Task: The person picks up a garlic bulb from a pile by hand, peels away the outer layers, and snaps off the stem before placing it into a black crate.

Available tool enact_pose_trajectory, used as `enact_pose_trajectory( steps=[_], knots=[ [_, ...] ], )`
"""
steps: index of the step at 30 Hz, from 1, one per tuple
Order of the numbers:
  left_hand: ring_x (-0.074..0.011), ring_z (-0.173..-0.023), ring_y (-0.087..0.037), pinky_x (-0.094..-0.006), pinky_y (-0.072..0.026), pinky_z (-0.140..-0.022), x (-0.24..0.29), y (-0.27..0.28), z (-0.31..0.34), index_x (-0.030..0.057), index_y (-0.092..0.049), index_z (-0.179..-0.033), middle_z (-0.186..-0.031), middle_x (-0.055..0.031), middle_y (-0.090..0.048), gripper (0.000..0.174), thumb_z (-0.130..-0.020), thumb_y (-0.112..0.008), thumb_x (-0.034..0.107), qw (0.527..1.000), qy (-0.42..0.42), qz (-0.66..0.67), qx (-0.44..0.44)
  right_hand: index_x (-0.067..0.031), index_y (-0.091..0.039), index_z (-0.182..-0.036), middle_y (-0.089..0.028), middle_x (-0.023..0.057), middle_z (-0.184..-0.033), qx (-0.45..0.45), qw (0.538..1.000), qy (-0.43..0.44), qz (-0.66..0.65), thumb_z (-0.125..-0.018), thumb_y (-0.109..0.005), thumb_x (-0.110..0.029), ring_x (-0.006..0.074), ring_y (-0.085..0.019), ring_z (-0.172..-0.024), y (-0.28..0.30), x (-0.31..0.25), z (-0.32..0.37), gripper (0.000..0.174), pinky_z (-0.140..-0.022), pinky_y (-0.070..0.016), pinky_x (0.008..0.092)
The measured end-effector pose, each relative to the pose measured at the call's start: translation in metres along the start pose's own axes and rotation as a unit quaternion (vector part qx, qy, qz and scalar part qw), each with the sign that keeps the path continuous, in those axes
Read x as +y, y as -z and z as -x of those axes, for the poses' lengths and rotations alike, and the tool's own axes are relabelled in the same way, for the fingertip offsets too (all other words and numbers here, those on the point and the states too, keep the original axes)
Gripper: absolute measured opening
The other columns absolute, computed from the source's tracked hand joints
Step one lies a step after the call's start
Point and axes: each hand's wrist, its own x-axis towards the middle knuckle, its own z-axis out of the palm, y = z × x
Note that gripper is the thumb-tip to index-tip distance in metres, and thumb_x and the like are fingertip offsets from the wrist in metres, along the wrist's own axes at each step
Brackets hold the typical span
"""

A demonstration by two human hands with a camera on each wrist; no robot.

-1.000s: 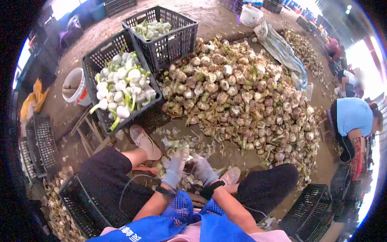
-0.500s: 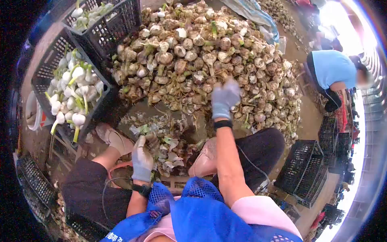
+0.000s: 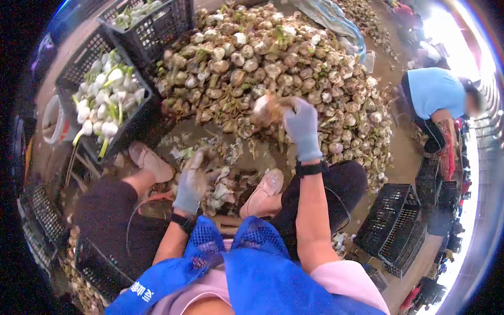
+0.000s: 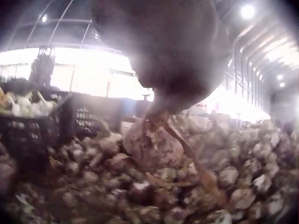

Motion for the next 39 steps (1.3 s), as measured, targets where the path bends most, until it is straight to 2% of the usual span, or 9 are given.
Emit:
enact_pose_trajectory(
  steps=[5,7,18,20,24,25,29,32,39],
  knots=[
    [-0.0205,-0.107,-0.049,-0.0379,-0.0437,-0.09,0.01,-0.013,0.013,0.0038,-0.039,-0.126,-0.12,-0.0083,-0.049,0.04,-0.09,-0.051,0.017,0.989,-0.043,0.04,-0.139,0.002,-0.062,-0.097,-0.064,0.0064,-0.095,-0.218,0.941,-0.065,-0.252,-0.078,-0.058,-0.011,0.016,-0.061,-0.081,-0.042,-0.055,0.07,0.023,-0.07,-0.0479,0.0271],
    [-0.0201,-0.106,-0.05,-0.036,-0.0439,-0.09,0.017,-0.014,0.021,0.0027,-0.039,-0.125,-0.119,-0.0087,-0.049,0.039,-0.089,-0.051,0.015,0.981,-0.005,0.138,-0.133,-0.0018,-0.057,-0.107,-0.061,0.0043,-0.099,-0.179,0.703,-0.268,-0.633,-0.086,-0.056,-0.019,0.0137,-0.06,-0.081,-0.061,-0.058,0.086,0.027,-0.067,-0.0475,0.0243],
    [-0.0157,-0.092,-0.053,-0.0285,-0.0441,-0.084,0.026,-0.005,0.009,0.0013,-0.045,-0.112,-0.103,-0.0061,-0.052,0.047,-0.071,-0.066,0.002,0.775,-0.409,-0.481,-0.004,0.0037,-0.06,-0.095,-0.06,0.0067,-0.09,-0.201,0.874,-0.056,-0.439,-0.082,-0.053,-0.008,0.0138,-0.056,-0.08,-0.069,-0.047,0.103,0.019,-0.065,-0.0474,0.0295],
    [-0.0158,-0.089,-0.053,-0.0292,-0.0455,-0.081,0.032,0.015,0.006,0.0018,-0.047,-0.107,-0.097,-0.0054,-0.051,0.039,-0.071,-0.062,0.0,0.839,-0.326,-0.41,0.146,0.0027,-0.06,-0.098,-0.061,0.0082,-0.094,-0.152,0.624,-0.213,-0.736,-0.081,-0.053,-0.008,0.0191,-0.059,-0.085,-0.04,-0.053,0.091,0.022,-0.075,-0.0476,0.0316],
    [-0.0158,-0.09,-0.054,-0.0299,-0.0486,-0.077,0.033,0.014,0.007,0.0032,-0.046,-0.106,-0.095,-0.0065,-0.052,0.036,-0.072,-0.058,-0.001,0.971,-0.236,0.011,0.021,0.0005,-0.057,-0.107,-0.061,0.0107,-0.097,-0.299,0.939,0.0,0.169,-0.079,-0.053,-0.004,0.0228,-0.058,-0.093,-0.088,-0.026,0.105,0.028,-0.072,-0.049,0.0312],
    [-0.0157,-0.091,-0.054,-0.0304,-0.0488,-0.079,0.04,-0.001,0.014,0.0034,-0.045,-0.107,-0.099,-0.0062,-0.052,0.041,-0.07,-0.061,-0.001,0.975,-0.215,0.048,-0.002,-0.007,-0.058,-0.108,-0.062,0.0039,-0.096,-0.176,0.978,0.084,-0.071,-0.083,-0.058,-0.025,0.0143,-0.059,-0.085,-0.112,0.001,0.115,0.031,-0.074,-0.0473,0.0287],
    [-0.0189,-0.102,-0.05,-0.0326,-0.046,-0.088,0.032,-0.01,0.016,0.0038,-0.045,-0.112,-0.112,-0.0085,-0.048,0.051,-0.065,-0.06,-0.004,0.935,-0.285,-0.211,-0.029,-0.0055,-0.06,-0.1,-0.06,0.0011,-0.087,-0.232,0.748,-0.31,-0.54,-0.084,-0.059,-0.03,0.0075,-0.053,-0.078,-0.086,-0.098,0.094,0.029,-0.067,-0.0445,0.0245],
    [-0.0161,-0.105,-0.047,-0.0277,-0.0407,-0.09,0.033,-0.009,0.009,0.0041,-0.045,-0.112,-0.113,-0.007,-0.048,0.054,-0.064,-0.068,-0.001,0.772,-0.431,-0.467,-0.023,-0.0038,-0.062,-0.085,-0.06,-0.0001,-0.084,-0.174,0.855,-0.212,-0.441,-0.086,-0.058,-0.021,0.0065,-0.05,-0.072,-0.125,-0.075,0.089,0.018,-0.063,-0.0426,0.0235],
    [-0.0153,-0.096,-0.049,-0.0282,-0.0422,-0.087,0.028,-0.008,0.018,0.0033,-0.044,-0.111,-0.105,-0.0045,-0.047,0.051,-0.065,-0.066,0.0,0.922,-0.281,-0.265,-0.016,0.0022,-0.06,-0.1,-0.063,0.005,-0.09,-0.254,0.812,-0.218,-0.478,-0.086,-0.052,-0.006,0.0113,-0.058,-0.085,-0.097,-0.088,0.091,0.018,-0.073,-0.046,0.0247]
  ],
)
